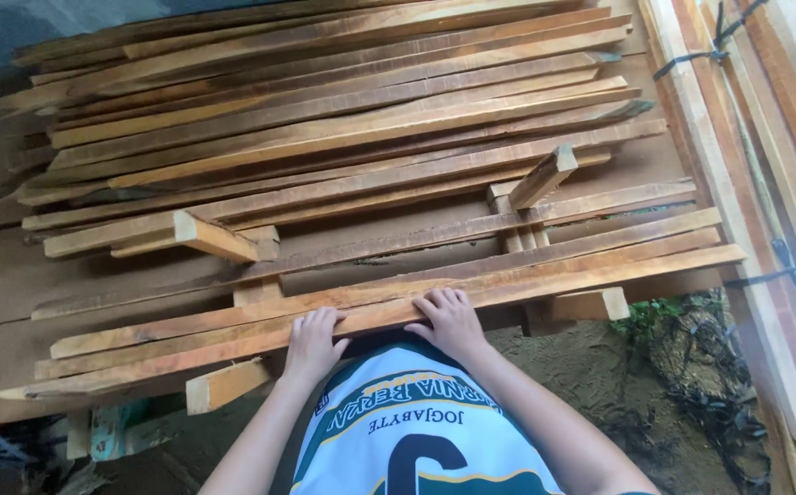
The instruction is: The person arranges and stacks long wooden planks on a wooden workbench. They repeatedly pick up planks, align them with the existing stack, and place them down. Towards the end, the person picks up a black strap and places it on the stack.
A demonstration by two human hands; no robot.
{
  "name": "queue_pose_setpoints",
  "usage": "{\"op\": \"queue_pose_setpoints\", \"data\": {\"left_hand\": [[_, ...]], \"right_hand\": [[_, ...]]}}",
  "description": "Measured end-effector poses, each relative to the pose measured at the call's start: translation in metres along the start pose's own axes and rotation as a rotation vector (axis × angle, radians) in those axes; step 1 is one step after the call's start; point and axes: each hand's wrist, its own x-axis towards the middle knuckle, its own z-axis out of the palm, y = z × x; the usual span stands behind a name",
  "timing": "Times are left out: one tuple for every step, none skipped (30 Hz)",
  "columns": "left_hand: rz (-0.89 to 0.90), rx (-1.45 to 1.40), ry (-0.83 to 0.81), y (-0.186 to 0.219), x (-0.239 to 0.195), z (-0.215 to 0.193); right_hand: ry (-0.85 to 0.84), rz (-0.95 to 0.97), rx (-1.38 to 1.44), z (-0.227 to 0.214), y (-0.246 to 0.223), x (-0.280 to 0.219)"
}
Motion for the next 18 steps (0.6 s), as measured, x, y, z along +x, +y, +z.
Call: {"op": "queue_pose_setpoints", "data": {"left_hand": [[0.006, 0.001, -0.002, 0.002, -0.001, 0.001], [-0.001, -0.017, 0.016, 0.004, -0.003, 0.002], [-0.014, -0.036, 0.037, 0.004, -0.005, 0.002], [-0.015, -0.035, 0.037, 0.003, -0.001, 0.005], [0.003, -0.025, 0.056, 0.002, -0.001, 0.009], [0.020, -0.016, 0.075, 0.001, -0.001, 0.013], [0.018, -0.016, 0.074, -0.002, -0.001, 0.020], [0.052, -0.013, 0.113, -0.005, -0.002, 0.027], [0.083, -0.010, 0.155, -0.008, -0.001, 0.033], [0.078, -0.011, 0.156, -0.010, 0.002, 0.034], [0.088, -0.007, 0.195, -0.010, -0.001, 0.039], [0.097, -0.003, 0.234, -0.010, -0.004, 0.043], [0.092, -0.003, 0.235, -0.009, -0.004, 0.040], [0.080, -0.007, 0.222, -0.007, -0.003, 0.036], [0.074, -0.012, 0.209, -0.004, -0.002, 0.033], [0.074, -0.014, 0.208, 0.005, -0.004, 0.024], [0.104, -0.009, 0.183, 0.013, -0.003, 0.013], [0.135, -0.003, 0.158, 0.022, -0.003, 0.002]], "right_hand": [[0.001, 0.006, -0.002, 0.004, 0.002, -0.002], [0.010, -0.003, -0.001, 0.009, 0.003, -0.004], [0.020, -0.017, 0.001, 0.014, 0.004, -0.004], [0.021, -0.018, 0.002, 0.014, 0.008, 0.000], [0.016, -0.037, 0.018, 0.014, 0.009, 0.001], [0.012, -0.057, 0.033, 0.015, 0.011, 0.002], [0.010, -0.058, 0.034, 0.016, 0.011, 0.001], [0.018, -0.069, 0.017, 0.017, 0.011, 0.000], [0.027, -0.083, -0.001, 0.019, 0.012, 0.001], [0.025, -0.088, 0.001, 0.019, 0.013, 0.005], [0.038, -0.095, -0.024, 0.020, 0.011, 0.003], [0.051, -0.102, -0.048, 0.019, 0.010, 0.000], [0.050, -0.107, -0.045, 0.019, 0.010, 0.001], [0.025, -0.100, -0.045, 0.018, 0.010, 0.002], [-0.002, -0.089, -0.048, 0.016, 0.010, 0.001], [-0.003, -0.089, -0.049, 0.012, 0.007, 0.001], [-0.030, -0.027, 0.056, 0.007, 0.004, 0.003], [-0.057, 0.035, 0.161, 0.002, 0.000, 0.005]]}}
